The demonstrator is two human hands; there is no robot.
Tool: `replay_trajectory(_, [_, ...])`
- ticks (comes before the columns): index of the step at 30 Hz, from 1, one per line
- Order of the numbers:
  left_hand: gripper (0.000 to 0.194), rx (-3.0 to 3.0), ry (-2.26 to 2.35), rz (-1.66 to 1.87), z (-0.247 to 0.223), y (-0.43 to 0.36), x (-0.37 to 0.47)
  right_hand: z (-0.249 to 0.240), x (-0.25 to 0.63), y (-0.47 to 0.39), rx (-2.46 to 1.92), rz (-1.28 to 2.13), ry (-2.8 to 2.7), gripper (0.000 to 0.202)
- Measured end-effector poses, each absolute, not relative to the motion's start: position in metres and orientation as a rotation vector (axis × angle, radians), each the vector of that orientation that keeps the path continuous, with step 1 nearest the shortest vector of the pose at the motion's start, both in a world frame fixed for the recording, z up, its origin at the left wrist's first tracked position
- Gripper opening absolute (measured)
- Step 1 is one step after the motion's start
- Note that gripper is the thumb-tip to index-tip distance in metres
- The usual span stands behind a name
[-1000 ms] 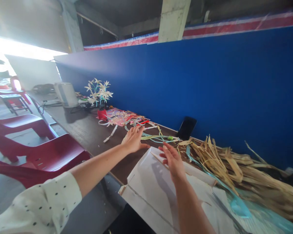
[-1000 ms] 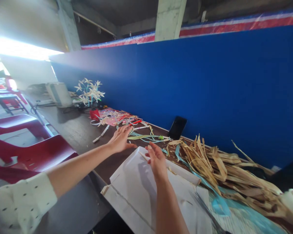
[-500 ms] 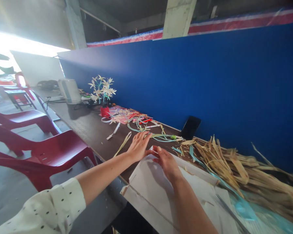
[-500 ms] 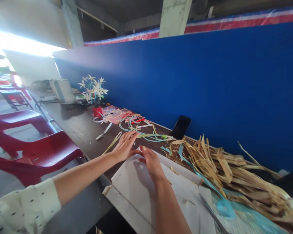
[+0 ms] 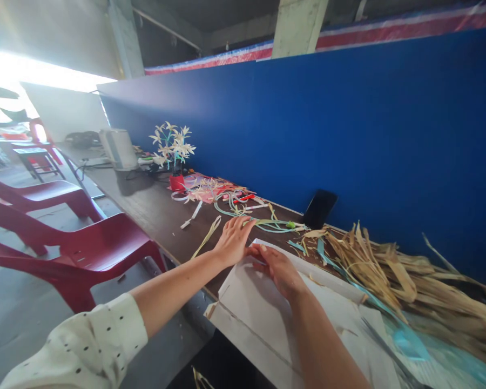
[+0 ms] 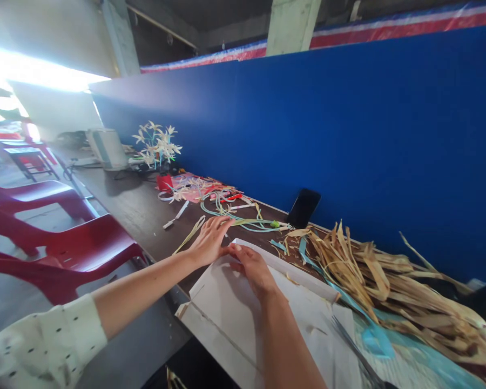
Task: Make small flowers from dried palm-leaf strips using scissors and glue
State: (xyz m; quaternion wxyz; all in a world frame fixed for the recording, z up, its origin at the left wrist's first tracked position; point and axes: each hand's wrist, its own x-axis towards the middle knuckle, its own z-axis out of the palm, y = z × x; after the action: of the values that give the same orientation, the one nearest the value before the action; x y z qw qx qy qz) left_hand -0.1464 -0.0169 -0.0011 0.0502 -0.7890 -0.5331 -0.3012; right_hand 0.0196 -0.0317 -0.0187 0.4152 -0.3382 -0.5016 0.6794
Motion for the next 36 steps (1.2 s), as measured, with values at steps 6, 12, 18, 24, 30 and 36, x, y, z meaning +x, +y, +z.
replay_trajectory(6, [0.075,-2.366,-1.663,-0.912,-0.004,-0.016,-0.149,-0.022,0.020,-0.027,-0.877,1.636,-1.261,0.037])
replay_trajectory(12, [0.076,-2.270,-1.755,-0.927,-0.003,-0.016,-0.162,-0.032,0.022,-0.020,-0.915,1.560,-1.252,0.039])
replay_trajectory(18, [0.070,-2.192,-1.883,-0.935,-0.008,-0.013,-0.179,-0.044,0.027,-0.013,-1.011,1.498,-1.282,0.037])
replay_trajectory(24, [0.061,-2.045,-2.010,-0.895,-0.009,-0.012,-0.206,-0.032,0.027,-0.018,-1.053,1.392,-1.360,0.043])
replay_trajectory(30, [0.052,-1.940,-2.112,-0.921,-0.007,-0.020,-0.223,-0.018,0.028,-0.027,-1.187,1.106,-1.396,0.038])
replay_trajectory(36, [0.044,-1.998,-1.989,-1.197,0.003,-0.036,-0.194,-0.016,0.038,-0.020,-1.222,0.568,-1.069,0.046])
